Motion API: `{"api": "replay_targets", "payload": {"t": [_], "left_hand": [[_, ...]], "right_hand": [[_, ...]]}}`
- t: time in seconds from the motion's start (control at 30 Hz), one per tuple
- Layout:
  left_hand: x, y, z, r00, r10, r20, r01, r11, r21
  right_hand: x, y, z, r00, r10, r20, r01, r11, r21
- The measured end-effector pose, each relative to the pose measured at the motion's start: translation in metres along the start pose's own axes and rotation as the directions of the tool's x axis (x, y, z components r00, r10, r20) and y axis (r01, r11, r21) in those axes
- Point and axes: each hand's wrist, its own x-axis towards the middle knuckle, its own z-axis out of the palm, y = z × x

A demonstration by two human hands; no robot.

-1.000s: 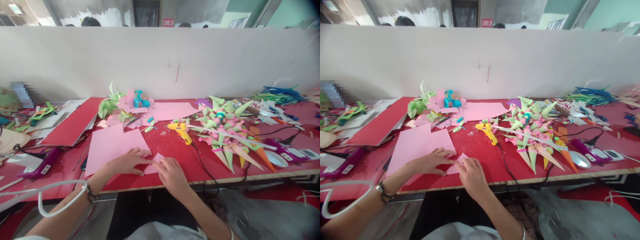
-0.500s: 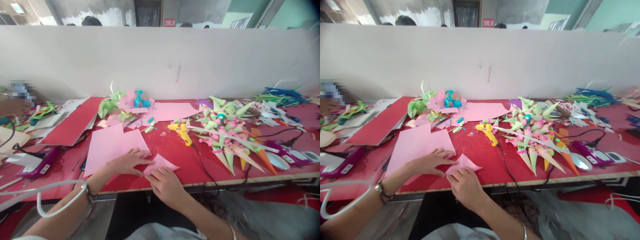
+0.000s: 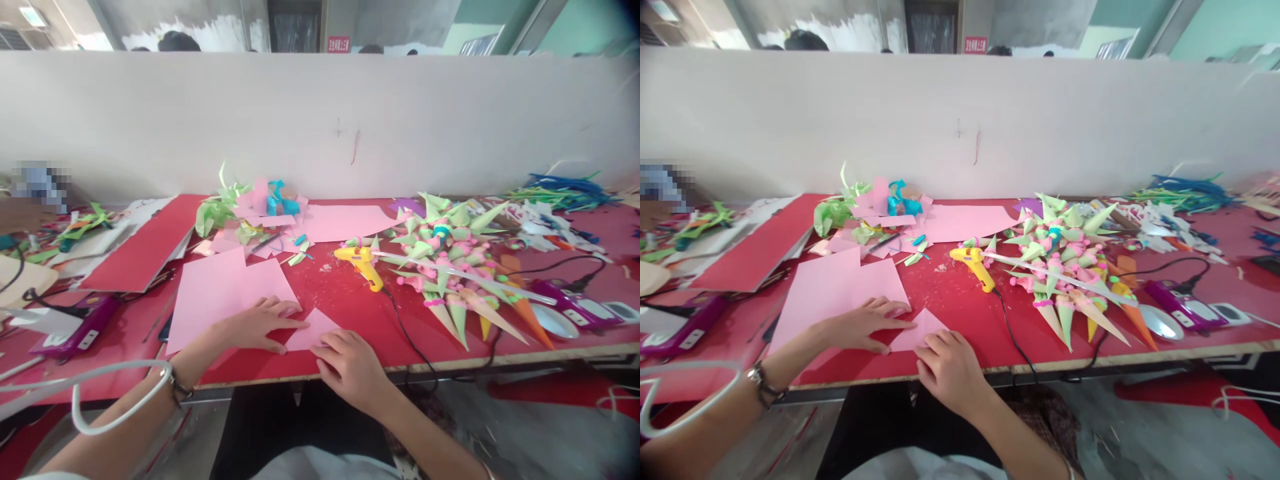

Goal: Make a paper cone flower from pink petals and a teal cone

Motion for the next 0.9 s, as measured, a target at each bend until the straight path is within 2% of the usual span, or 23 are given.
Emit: {"api": "replay_targets", "payload": {"t": [0.37, 0.63, 0.77, 0.9], "left_hand": [[0.001, -0.001, -0.005, 0.999, 0.017, 0.052, -0.016, 0.999, -0.033], [-0.001, 0.002, -0.009, 0.999, -0.021, 0.049, 0.025, 0.998, -0.064], [-0.003, 0.002, -0.007, 0.998, -0.056, 0.025, 0.058, 0.993, -0.107], [-0.004, 0.003, -0.006, 0.996, -0.086, 0.011, 0.087, 0.987, -0.132]], "right_hand": [[-0.025, 0.022, -0.016, 0.991, 0.108, -0.084, -0.111, 0.993, -0.034], [-0.043, 0.034, -0.021, 0.973, 0.162, -0.163, -0.180, 0.978, -0.103], [-0.044, 0.037, -0.026, 0.968, 0.201, -0.152, -0.218, 0.970, -0.110], [-0.033, 0.031, -0.023, 0.940, 0.293, -0.176, -0.310, 0.947, -0.078]]}}
